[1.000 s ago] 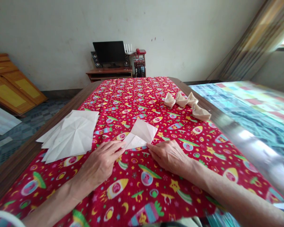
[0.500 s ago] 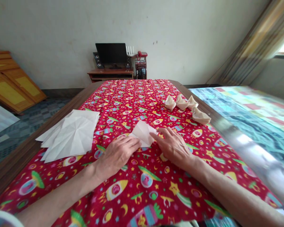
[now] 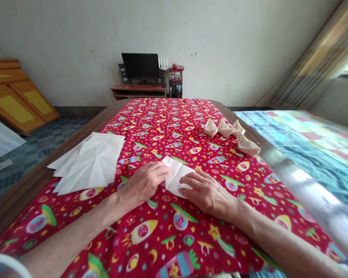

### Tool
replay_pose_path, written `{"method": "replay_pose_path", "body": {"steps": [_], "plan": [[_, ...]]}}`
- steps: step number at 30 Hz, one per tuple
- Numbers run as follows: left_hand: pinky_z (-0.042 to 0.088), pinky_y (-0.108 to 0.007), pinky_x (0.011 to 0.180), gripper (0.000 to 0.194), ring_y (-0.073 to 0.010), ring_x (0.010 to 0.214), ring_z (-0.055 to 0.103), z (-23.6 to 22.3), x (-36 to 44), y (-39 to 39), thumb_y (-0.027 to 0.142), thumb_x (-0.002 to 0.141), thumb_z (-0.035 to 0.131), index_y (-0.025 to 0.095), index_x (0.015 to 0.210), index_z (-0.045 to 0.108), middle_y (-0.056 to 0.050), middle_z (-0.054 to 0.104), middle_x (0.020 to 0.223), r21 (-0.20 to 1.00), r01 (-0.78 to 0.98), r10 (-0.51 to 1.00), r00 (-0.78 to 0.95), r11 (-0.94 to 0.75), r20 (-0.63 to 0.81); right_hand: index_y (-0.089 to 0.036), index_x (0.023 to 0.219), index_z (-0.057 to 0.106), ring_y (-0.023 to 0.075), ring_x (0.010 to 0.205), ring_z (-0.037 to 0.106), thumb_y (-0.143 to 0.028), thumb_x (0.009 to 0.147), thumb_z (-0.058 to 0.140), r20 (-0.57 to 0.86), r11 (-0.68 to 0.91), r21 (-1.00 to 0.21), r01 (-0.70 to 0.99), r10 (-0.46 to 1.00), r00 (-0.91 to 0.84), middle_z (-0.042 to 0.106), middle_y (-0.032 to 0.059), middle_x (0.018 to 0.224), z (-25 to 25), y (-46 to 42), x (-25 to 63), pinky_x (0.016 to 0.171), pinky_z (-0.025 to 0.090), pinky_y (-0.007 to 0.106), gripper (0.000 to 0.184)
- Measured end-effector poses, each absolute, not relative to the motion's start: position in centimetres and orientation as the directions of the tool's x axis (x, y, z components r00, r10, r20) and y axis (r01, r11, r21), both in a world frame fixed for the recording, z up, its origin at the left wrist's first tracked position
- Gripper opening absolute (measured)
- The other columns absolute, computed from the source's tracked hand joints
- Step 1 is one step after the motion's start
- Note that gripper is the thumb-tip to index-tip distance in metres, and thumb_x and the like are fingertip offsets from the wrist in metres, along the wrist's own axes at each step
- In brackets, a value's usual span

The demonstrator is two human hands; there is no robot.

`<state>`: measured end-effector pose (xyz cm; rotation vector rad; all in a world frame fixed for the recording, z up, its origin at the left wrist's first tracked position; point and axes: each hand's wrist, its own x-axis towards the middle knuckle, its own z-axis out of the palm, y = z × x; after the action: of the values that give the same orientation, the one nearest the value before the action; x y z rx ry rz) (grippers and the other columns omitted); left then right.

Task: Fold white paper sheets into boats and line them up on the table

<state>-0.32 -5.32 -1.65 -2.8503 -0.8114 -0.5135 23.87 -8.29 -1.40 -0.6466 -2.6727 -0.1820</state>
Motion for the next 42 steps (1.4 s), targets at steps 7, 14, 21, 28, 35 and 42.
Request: {"method": "replay_pose_path", "body": {"steps": [7,14,21,28,35,42], "plan": [[0.042,-0.038,0.102,0.042,-0.0183,0.116,0.050,-2.6,-0.7,-7.1,0.002,0.086,0.038,0.014,0.123,0.054,-0.008,0.059,0.124,0.091,0.532,0.525,0.766,-0.842,0.371,-0.017,0.092,0.067,0.0142,0.087,0.058,-0.025,0.093,0.045,0.369,0.804,-0.439,0.400,0.567,-0.736,0.066,0.0077,0.097,-1.8,-7.1,24.2,0.079,0.046,0.027,0.024],[0.046,-0.035,0.099,0.038,-0.0188,0.113,0.051,-2.4,-0.4,-7.7,0.004,0.087,0.035,0.010,0.119,0.056,-0.010,0.060,0.118,0.159,0.498,0.519,0.764,-0.852,0.384,-0.016,0.071,0.064,0.0095,0.062,0.055,-0.031,0.089,0.052,0.235,0.514,-0.611,0.602,0.844,-0.481,0.061,-0.0004,0.068,-1.7,-6.9,23.2,0.059,0.040,0.019,0.026],[0.048,-0.035,0.098,0.041,-0.0183,0.112,0.052,-2.1,-0.2,-8.1,0.000,0.084,0.037,0.013,0.118,0.057,-0.009,0.061,0.117,0.182,0.499,0.528,0.756,-0.848,0.387,-0.018,0.069,0.064,0.0083,0.055,0.051,-0.032,0.084,0.057,0.263,0.406,-0.529,0.745,0.913,-0.311,0.062,-0.0016,0.064,-2.2,-6.7,22.1,0.053,0.032,0.019,0.022],[0.049,-0.034,0.096,0.041,-0.0187,0.111,0.053,-2.1,0.0,-8.3,0.001,0.086,0.036,0.011,0.121,0.055,-0.010,0.061,0.116,0.192,0.528,0.559,0.733,-0.827,0.387,-0.018,0.067,0.060,0.0081,0.053,0.050,-0.033,0.084,0.056,0.269,0.400,-0.452,0.797,0.913,-0.305,0.063,-0.0015,0.065,-2.1,-6.7,21.8,0.053,0.030,0.020,0.023],[0.049,-0.035,0.096,0.044,-0.0187,0.111,0.052,-2.3,0.1,-8.4,0.002,0.085,0.038,0.015,0.125,0.052,-0.008,0.059,0.120,0.184,0.523,0.552,0.746,-0.832,0.373,-0.018,0.068,0.060,0.0085,0.055,0.052,-0.034,0.083,0.057,0.270,0.389,-0.431,0.814,0.916,-0.296,0.063,-0.0020,0.065,-2.0,-6.7,21.7,0.054,0.029,0.020,0.022],[0.044,-0.035,0.103,0.041,-0.0189,0.116,0.047,-2.4,0.0,-8.3,0.006,0.089,0.036,0.010,0.127,0.050,-0.009,0.056,0.125,0.197,0.501,0.538,0.773,-0.843,0.335,-0.019,0.070,0.059,0.0088,0.056,0.051,-0.033,0.083,0.058,0.321,0.423,-0.385,0.820,0.894,-0.311,0.062,-0.0018,0.066,-2.4,-6.7,21.9,0.055,0.029,0.020,0.019]]}}
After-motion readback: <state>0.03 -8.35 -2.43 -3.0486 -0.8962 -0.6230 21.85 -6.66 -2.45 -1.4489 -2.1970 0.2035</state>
